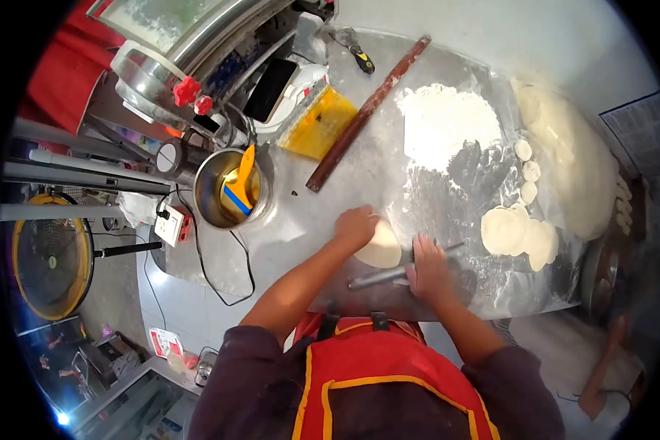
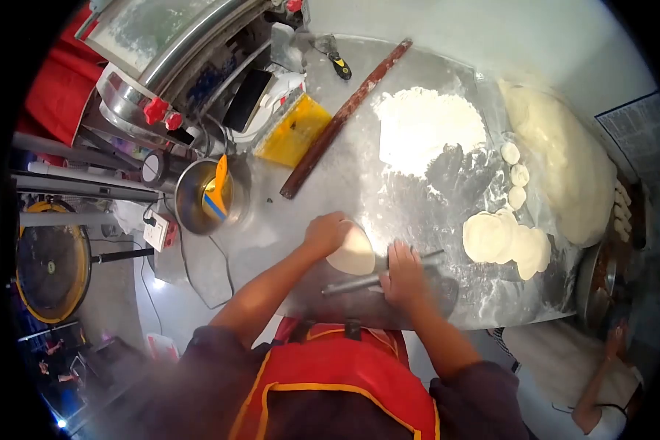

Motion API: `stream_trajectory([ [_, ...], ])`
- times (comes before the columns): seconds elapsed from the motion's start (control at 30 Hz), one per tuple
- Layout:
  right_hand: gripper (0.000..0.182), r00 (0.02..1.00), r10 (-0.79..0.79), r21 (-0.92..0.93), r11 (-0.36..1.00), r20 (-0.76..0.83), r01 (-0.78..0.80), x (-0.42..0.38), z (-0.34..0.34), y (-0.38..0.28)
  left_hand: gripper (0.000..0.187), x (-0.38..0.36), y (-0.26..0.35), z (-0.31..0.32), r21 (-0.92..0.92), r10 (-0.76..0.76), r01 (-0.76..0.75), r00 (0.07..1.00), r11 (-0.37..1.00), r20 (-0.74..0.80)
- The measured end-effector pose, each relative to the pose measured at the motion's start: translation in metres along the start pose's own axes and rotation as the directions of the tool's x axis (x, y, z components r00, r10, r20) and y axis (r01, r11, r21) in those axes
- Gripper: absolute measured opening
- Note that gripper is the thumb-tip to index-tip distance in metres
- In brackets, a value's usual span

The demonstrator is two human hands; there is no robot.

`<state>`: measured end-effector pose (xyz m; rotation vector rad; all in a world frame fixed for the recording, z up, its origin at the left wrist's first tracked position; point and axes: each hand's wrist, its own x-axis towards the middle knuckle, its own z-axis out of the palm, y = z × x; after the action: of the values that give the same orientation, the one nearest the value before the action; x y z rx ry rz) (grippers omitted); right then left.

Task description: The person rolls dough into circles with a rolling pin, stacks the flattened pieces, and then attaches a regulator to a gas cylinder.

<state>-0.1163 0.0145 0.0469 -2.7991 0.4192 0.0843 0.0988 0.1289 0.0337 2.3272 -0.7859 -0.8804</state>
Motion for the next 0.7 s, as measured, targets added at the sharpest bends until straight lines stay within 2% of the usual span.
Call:
stream_trajectory([
  [0.1, 0.057, 0.994, -0.008, -0.094, 0.996, -0.107, -0.002, 0.023, 0.006, -0.001, 0.029, -0.001, -0.024, 0.021, -0.098, 0.072, -0.057, 0.986, 0.994, 0.15],
  [0.2, 0.055, 0.965, 0.034, -0.066, 0.996, -0.26, -0.053, 0.123, 0.003, -0.001, 0.032, 0.014, 0.013, 0.013, 0.048, 0.084, -0.089, 0.991, 0.995, 0.1],
  [0.27, 0.051, 0.948, 0.066, 0.011, 0.998, -0.311, -0.066, 0.146, 0.001, 0.001, 0.031, 0.017, 0.028, 0.004, 0.138, 0.073, -0.099, 0.98, 0.985, 0.185],
  [0.3, 0.052, 0.957, 0.032, -0.006, 0.999, -0.287, -0.035, 0.137, 0.002, 0.0, 0.031, 0.017, 0.03, 0.001, 0.183, 0.065, -0.108, 0.972, 0.977, 0.227],
  [0.37, 0.053, 0.973, -0.037, -0.046, 0.999, -0.229, 0.027, 0.086, 0.003, -0.001, 0.031, 0.009, 0.015, -0.001, 0.16, 0.082, -0.106, 0.985, 0.981, 0.154],
  [0.4, 0.054, 0.988, -0.036, 0.007, 0.999, -0.153, 0.038, 0.053, 0.0, -0.002, 0.031, 0.008, 0.006, -0.004, 0.151, 0.098, -0.114, 0.989, 0.982, 0.113],
  [0.43, 0.054, 0.996, -0.041, 0.065, 0.997, -0.074, 0.046, 0.025, -0.001, -0.002, 0.029, 0.005, -0.003, -0.004, 0.066, 0.066, -0.071, 0.995, 0.995, 0.071],
  [0.5, 0.056, 0.991, -0.061, 0.062, 0.996, -0.122, 0.069, 0.008, 0.003, -0.001, 0.028, -0.008, -0.026, 0.005, -0.106, -0.023, 0.023, 1.0, 0.994, -0.001],
  [0.53, 0.057, 0.986, -0.062, 0.059, 0.996, -0.153, 0.071, 0.005, 0.005, 0.0, 0.029, -0.011, -0.03, 0.01, -0.155, 0.0, 0.013, 0.996, 0.988, 0.084],
  [0.6, 0.057, 0.916, -0.16, -0.122, 0.985, -0.368, 0.123, 0.057, 0.012, 0.001, 0.03, -0.015, -0.02, 0.013, -0.053, 0.06, -0.058, 0.997, 0.997, 0.038],
  [0.63, 0.057, 0.977, 0.073, 0.03, 0.997, -0.202, -0.069, 0.088, 0.004, -0.006, 0.03, -0.012, -0.005, 0.011, -0.005, 0.106, -0.106, 0.994, 0.994, 0.024],
  [0.67, 0.056, 0.964, 0.066, -0.037, 0.996, -0.259, -0.078, 0.114, 0.011, -0.001, 0.03, -0.008, 0.012, 0.007, 0.043, 0.074, -0.077, 0.995, 0.996, 0.066],
  [0.7, 0.056, 0.959, 0.107, 0.02, 0.994, -0.262, -0.105, 0.137, 0.016, 0.001, 0.031, -0.004, 0.027, 0.002, 0.094, 0.042, -0.053, 0.993, 0.994, 0.109],
])
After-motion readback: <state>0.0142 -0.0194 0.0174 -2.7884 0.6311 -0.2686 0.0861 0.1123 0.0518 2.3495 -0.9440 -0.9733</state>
